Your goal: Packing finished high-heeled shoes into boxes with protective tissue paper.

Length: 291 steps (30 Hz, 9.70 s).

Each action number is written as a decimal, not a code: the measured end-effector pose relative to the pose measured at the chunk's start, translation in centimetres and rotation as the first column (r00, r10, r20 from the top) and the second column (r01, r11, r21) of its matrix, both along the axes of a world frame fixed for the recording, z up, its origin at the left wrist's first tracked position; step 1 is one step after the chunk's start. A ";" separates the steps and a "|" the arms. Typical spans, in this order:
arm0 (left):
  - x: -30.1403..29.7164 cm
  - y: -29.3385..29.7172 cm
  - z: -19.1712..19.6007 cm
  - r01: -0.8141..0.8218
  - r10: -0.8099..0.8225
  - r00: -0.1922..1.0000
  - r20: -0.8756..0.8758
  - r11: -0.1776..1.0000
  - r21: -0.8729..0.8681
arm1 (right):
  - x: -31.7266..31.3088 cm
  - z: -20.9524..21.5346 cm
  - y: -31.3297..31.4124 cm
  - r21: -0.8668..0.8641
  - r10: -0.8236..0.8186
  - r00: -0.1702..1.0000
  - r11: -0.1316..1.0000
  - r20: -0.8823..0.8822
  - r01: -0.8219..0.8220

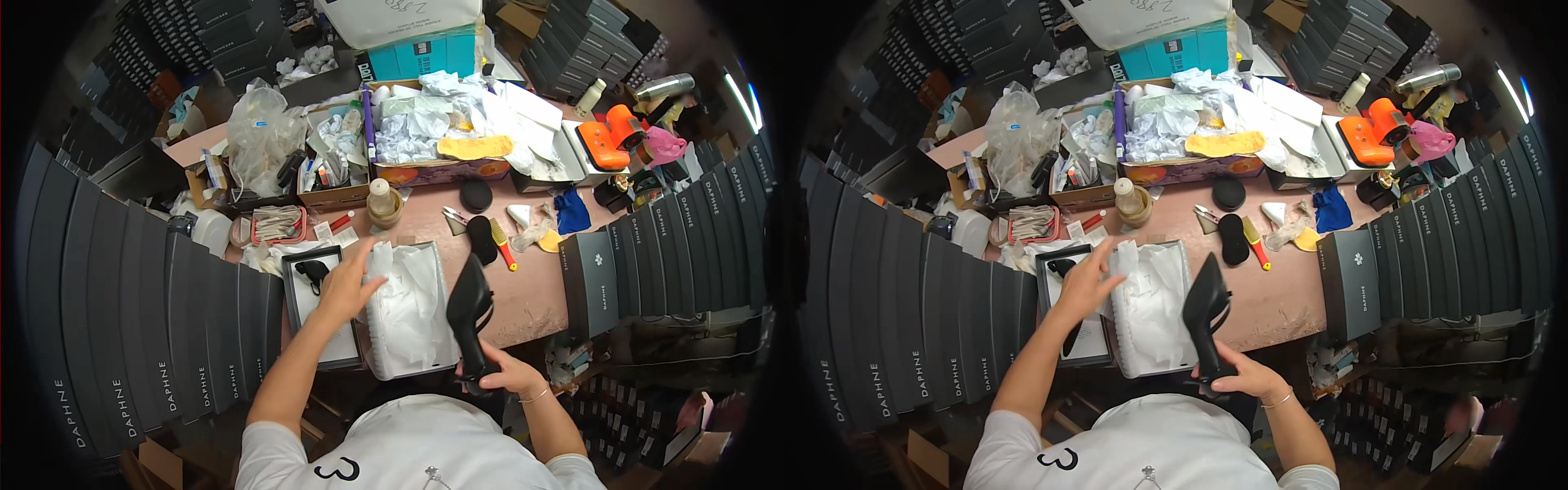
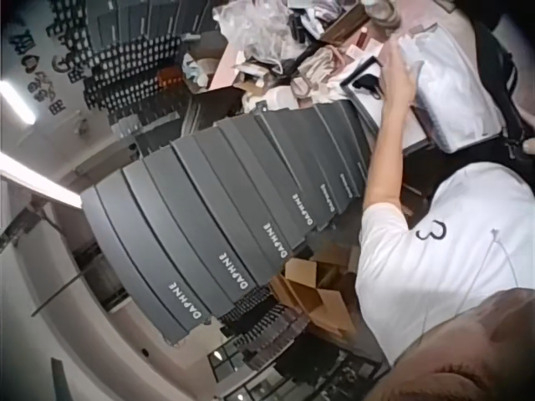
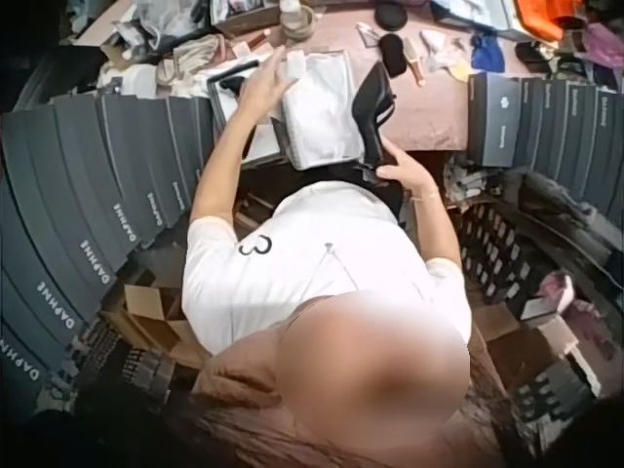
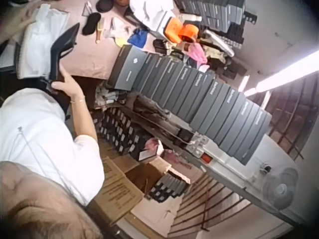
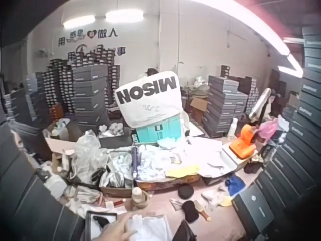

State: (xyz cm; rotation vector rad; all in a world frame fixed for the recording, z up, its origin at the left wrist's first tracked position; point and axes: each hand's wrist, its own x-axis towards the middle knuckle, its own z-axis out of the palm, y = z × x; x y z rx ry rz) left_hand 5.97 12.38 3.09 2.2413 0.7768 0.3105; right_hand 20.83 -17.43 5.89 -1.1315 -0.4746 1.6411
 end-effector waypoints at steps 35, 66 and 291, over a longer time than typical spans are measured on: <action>-9.0 -12.2 10.8 -0.048 -0.005 0.998 0.069 0.666 0.744 | -1.9 -2.3 -2.9 0.381 0.252 0.837 0.923 -0.485 -0.057; -7.6 -23.8 6.8 0.607 -0.707 0.637 0.308 0.706 0.365 | -6.9 -2.3 -2.5 0.120 -0.348 0.914 0.918 -0.207 0.377; 5.7 -7.5 -15.4 0.695 -0.501 0.668 -0.549 0.685 0.220 | 6.6 -10.4 -17.7 -0.032 -0.050 0.088 0.674 0.995 0.738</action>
